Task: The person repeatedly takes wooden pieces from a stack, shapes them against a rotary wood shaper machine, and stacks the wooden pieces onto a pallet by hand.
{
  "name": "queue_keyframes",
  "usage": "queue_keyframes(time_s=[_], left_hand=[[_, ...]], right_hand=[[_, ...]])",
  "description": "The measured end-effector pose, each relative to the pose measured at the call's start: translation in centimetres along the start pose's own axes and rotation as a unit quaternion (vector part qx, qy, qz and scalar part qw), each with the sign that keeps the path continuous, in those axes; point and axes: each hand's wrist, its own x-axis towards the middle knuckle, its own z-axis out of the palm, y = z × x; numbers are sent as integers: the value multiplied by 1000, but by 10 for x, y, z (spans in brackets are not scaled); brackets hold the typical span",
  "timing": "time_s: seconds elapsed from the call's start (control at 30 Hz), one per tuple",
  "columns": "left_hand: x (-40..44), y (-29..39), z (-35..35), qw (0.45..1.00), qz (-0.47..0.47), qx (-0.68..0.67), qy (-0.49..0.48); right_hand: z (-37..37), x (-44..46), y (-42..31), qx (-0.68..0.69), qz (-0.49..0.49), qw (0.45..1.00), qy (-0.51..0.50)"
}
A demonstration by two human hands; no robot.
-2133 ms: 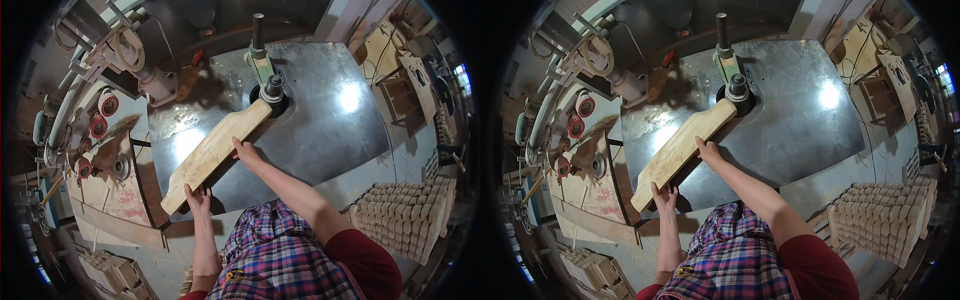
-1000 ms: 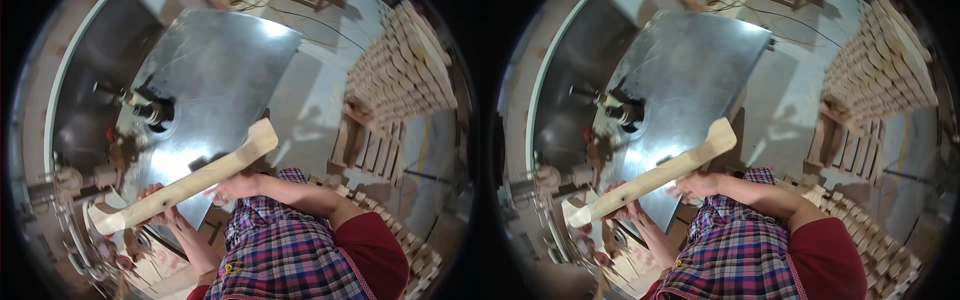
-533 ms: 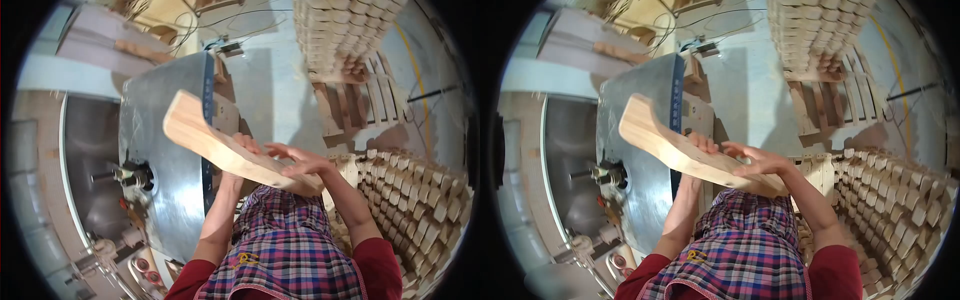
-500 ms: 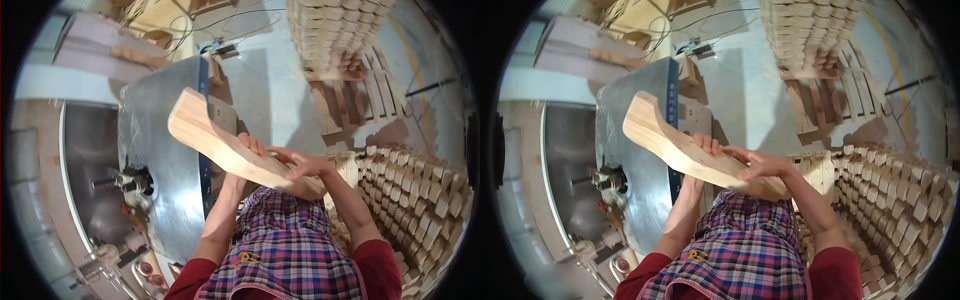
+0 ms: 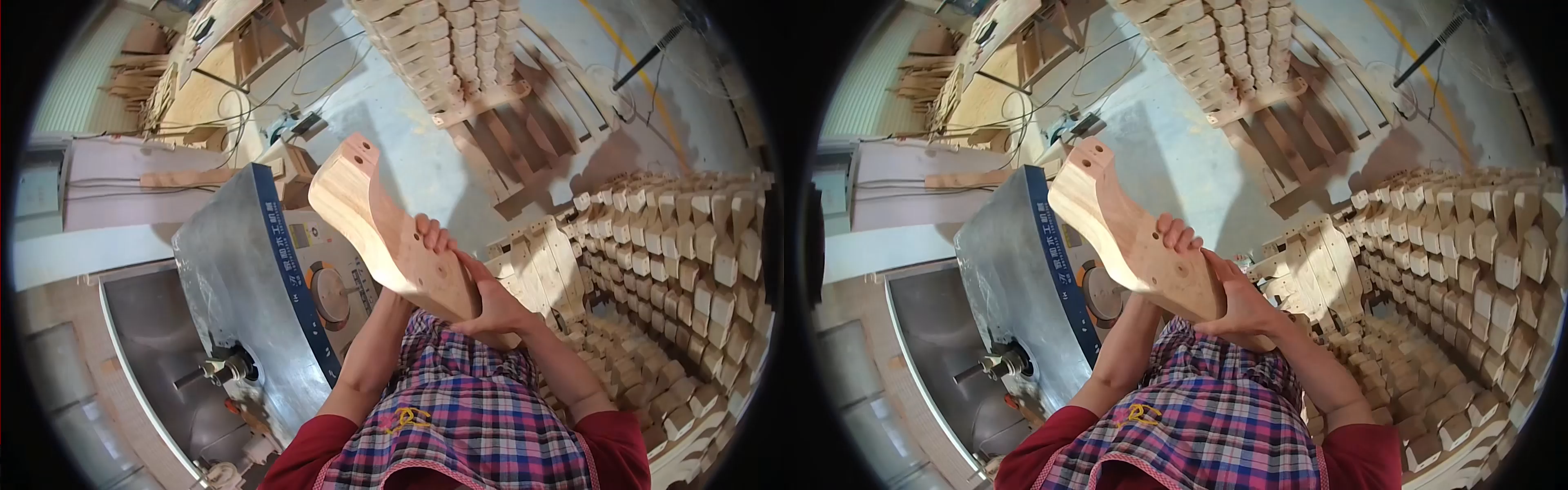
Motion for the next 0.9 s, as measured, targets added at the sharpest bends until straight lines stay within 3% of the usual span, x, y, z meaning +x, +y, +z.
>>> queue_keyframes(time_s=[0.13,0.23,0.3,0.47,0.67,0.8,0.9], left_hand=[[17,30,16,968,67,188,155],[11,61,3,953,-1,210,218],[15,64,-4,854,18,413,315],[39,49,7,849,17,451,276],[52,55,35,792,-23,508,338],[48,61,47,706,-9,580,407],[42,71,51,708,1,561,429]], right_hand=[[-1,-7,22,-37,35,996,77],[5,-18,36,-68,67,988,123],[16,-27,44,-105,97,977,156],[36,-34,47,-131,120,959,220],[38,-34,49,-63,129,971,190],[29,-23,58,112,58,988,93],[27,-16,62,115,63,990,58]])
